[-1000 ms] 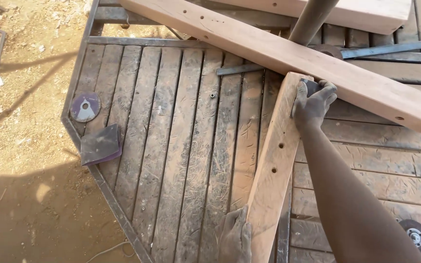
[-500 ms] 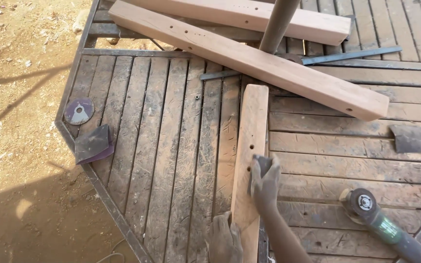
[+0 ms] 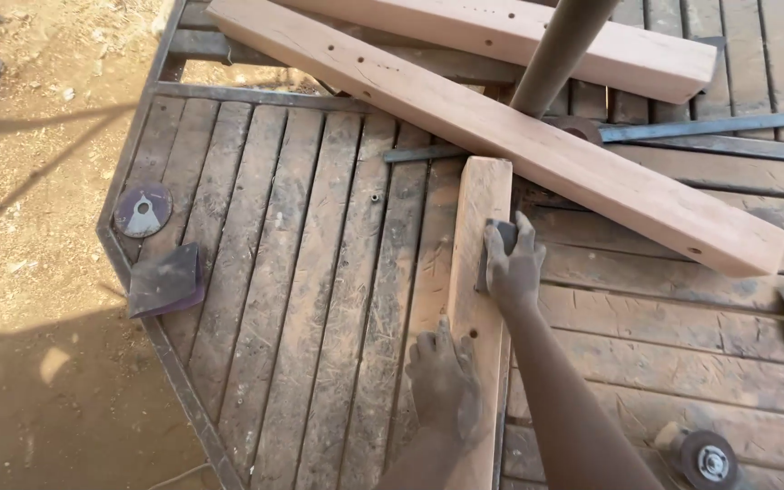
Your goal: Sanding a wooden beam manually with sandpaper on a workbench.
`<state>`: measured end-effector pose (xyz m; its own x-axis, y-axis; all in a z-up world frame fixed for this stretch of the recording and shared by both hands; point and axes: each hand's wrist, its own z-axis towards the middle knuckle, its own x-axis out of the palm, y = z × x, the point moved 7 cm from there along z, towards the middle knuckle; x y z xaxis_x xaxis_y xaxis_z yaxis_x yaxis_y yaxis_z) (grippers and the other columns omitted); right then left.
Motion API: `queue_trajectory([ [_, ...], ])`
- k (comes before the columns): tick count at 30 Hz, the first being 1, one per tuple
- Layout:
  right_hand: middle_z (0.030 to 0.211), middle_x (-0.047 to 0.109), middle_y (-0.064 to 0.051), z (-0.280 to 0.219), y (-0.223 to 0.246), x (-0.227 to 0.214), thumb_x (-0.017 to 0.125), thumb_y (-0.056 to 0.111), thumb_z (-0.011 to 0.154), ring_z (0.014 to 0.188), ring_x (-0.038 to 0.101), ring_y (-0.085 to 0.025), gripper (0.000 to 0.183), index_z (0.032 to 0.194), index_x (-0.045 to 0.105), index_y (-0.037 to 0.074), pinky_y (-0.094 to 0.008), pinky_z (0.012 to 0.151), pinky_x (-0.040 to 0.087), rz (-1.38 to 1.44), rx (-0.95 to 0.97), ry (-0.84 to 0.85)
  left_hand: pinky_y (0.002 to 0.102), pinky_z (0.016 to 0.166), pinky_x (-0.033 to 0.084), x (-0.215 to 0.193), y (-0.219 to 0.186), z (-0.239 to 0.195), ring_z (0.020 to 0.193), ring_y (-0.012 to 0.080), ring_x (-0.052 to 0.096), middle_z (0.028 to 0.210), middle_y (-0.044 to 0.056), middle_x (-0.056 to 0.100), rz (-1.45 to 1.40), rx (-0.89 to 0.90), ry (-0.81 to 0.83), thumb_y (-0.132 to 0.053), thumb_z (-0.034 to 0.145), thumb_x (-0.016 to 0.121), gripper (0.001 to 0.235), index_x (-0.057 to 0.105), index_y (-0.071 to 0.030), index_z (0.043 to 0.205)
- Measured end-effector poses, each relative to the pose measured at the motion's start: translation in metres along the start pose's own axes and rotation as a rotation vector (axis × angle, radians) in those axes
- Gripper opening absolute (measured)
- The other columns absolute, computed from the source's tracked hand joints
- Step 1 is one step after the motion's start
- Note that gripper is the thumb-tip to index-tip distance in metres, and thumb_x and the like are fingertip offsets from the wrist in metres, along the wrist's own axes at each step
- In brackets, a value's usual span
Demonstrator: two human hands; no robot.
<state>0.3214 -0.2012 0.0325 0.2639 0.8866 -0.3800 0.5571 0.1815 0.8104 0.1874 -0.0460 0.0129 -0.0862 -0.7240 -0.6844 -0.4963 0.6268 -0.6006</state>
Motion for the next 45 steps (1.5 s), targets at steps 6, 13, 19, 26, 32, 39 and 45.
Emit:
queue_trajectory([
  [6,0.144,0.035,-0.021,0.056,0.041,-0.005,0.058,0.055,0.095,0.125,0.046,-0.047,0.074,0.147,0.026,0.013,-0.058,0.101,0.041,-0.145,-0.072,-0.19,0.05,0.083,0.053,0.004,-0.016,-0.002,0.097,0.0292,0.056,0.111,0.013,0.059,0.202,0.238,-0.034,-0.034,0.108,0.04,0.045,0.057,-0.006,0.137],
  [13,0.147,0.044,-0.011,-0.011,0.053,-0.005,0.073,0.027,0.095,0.136,0.043,-0.033,0.021,0.111,0.063,0.017,-0.055,0.103,0.038,-0.644,-0.806,-0.504,0.058,0.088,0.047,0.006,-0.016,-0.004,0.104,0.0331,0.054,0.115,0.013,0.058,0.16,0.222,-0.019,-0.034,0.106,0.046,0.051,0.05,-0.005,0.148],
  [19,0.167,0.023,-0.013,-0.022,0.031,0.001,0.059,0.056,0.092,0.155,0.011,-0.036,0.088,0.157,0.03,0.004,-0.051,0.122,0.021,-0.777,-0.687,0.053,0.058,0.085,0.05,-0.003,-0.023,-0.008,0.102,0.0337,0.055,0.113,0.017,0.059,0.13,0.272,-0.025,-0.028,0.107,0.043,0.045,0.053,-0.002,0.143],
  [26,0.17,0.012,-0.008,-0.115,0.009,-0.012,0.042,0.056,0.097,0.158,0.001,-0.027,0.082,0.158,0.022,0.004,-0.056,0.119,0.024,-0.891,-0.568,0.275,0.05,0.08,0.058,0.046,0.007,0.012,0.095,0.0266,0.058,0.108,0.012,0.058,0.248,0.28,-0.038,-0.02,0.105,0.054,0.019,0.06,-0.01,0.119],
  [32,0.167,0.027,-0.01,-0.141,-0.015,-0.033,0.072,0.03,0.081,0.149,0.019,-0.047,0.087,0.158,0.033,0.014,-0.053,0.12,0.028,-0.784,-0.719,0.447,0.048,0.054,0.049,0.034,0.005,0.001,0.079,0.0313,0.059,0.089,0.01,0.055,0.18,0.437,-0.525,-0.041,0.099,0.052,0.041,0.07,-0.012,0.122],
  [39,0.157,0.034,0.002,-0.114,-0.023,-0.022,0.078,0.027,0.066,0.143,0.035,-0.037,0.096,0.154,0.039,0.028,-0.044,0.114,0.045,-1.188,-0.719,0.335,0.047,0.053,0.05,0.041,0.011,0.012,0.077,0.03,0.061,0.086,0.008,0.057,0.108,0.427,-0.495,-0.047,0.097,0.058,0.041,0.076,-0.013,0.114],
  [45,0.139,0.048,0.006,-0.103,-0.033,-0.013,0.07,0.034,0.071,0.129,0.049,-0.027,0.062,0.132,0.061,0.028,-0.051,0.106,0.047,-1.229,-0.85,0.172,0.046,0.053,0.052,0.051,0.015,0.018,0.076,0.0286,0.063,0.086,0.008,0.059,0.147,0.451,-0.484,-0.048,0.099,0.058,0.042,0.077,-0.013,0.112],
])
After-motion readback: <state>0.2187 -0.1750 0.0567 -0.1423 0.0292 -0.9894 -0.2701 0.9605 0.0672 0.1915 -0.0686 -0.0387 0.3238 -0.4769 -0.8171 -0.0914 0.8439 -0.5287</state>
